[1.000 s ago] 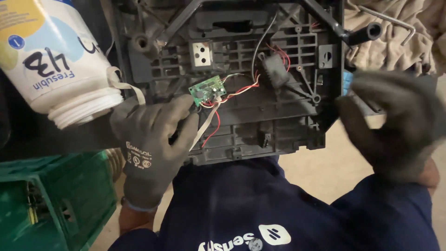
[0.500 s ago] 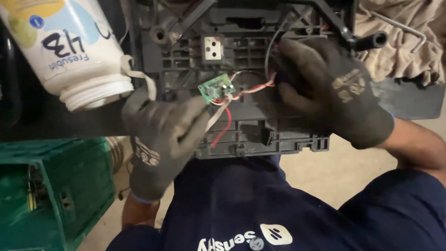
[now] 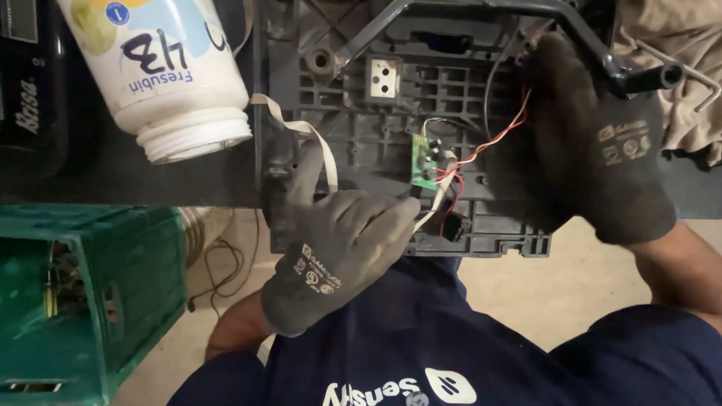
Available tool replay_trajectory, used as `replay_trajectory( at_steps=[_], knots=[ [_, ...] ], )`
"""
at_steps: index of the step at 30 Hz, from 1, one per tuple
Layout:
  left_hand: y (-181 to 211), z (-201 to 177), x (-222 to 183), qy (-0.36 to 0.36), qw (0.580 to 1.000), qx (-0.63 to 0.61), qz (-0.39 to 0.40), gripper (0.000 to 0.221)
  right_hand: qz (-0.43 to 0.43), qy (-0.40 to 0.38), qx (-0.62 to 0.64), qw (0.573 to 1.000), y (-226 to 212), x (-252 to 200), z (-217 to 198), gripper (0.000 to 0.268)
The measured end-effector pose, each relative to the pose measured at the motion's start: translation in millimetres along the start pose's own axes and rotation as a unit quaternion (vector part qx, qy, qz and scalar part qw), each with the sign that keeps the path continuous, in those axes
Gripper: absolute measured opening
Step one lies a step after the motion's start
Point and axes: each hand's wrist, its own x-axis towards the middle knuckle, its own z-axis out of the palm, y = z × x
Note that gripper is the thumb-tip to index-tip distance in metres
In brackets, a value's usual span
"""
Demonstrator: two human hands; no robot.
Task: Wiring and managing a circuit board within a plastic device housing
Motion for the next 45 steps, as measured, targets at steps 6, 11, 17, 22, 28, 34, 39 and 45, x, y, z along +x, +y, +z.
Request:
replay_trajectory(
  at_steps=[6, 11, 17, 22, 28, 34, 39, 45],
  knots=[
    [-8.5, -2.8, -13.6, 0.026, 0.999, 0.042, -0.016, 0.018, -0.048, -0.011, 0.065, 0.997, 25.2, 7.6, 14.1, 0.009],
    [-14.4, -11.2, -10.6, 0.031, 0.999, 0.041, -0.013, 0.02, -0.036, -0.008, 0.056, 0.998, 61.0, -15.6, 34.8, 0.032],
    [-26.7, -4.2, -23.7, 0.082, 0.995, 0.064, 0.002, 0.019, -0.029, -0.103, 0.036, 0.994, 46.3, -0.1, 12.9, 0.027],
    [-28.3, -25.4, -24.2, 0.035, 0.997, 0.058, -0.022, 0.008, -0.052, -0.096, 0.022, 0.994, 29.1, -10.1, -16.5, 0.055],
    [-33.9, -24.2, -28.8, 0.047, 0.994, 0.093, -0.03, 0.011, 0.066, -0.205, -0.02, 0.976, 11.0, -44.4, -43.2, 0.055],
    [-33.6, -9.2, -13.4, 0.05, 0.996, 0.074, 0.019, 0.016, 0.251, -0.253, 0.247, 0.901, -4.3, -17.4, -37.9, 0.019],
    [-22.0, 11.5, -9.7, -0.001, 0.997, 0.058, 0.041, 0.014, 0.48, -0.379, 0.407, 0.679, -19.3, 21.9, -37.5, 0.029],
    [-22.3, 20.2, -10.1, -0.035, 0.996, 0.036, 0.075, 0.017, 0.422, -0.431, 0.338, 0.723, -22.8, 28.8, -26.8, 0.031]
  ],
)
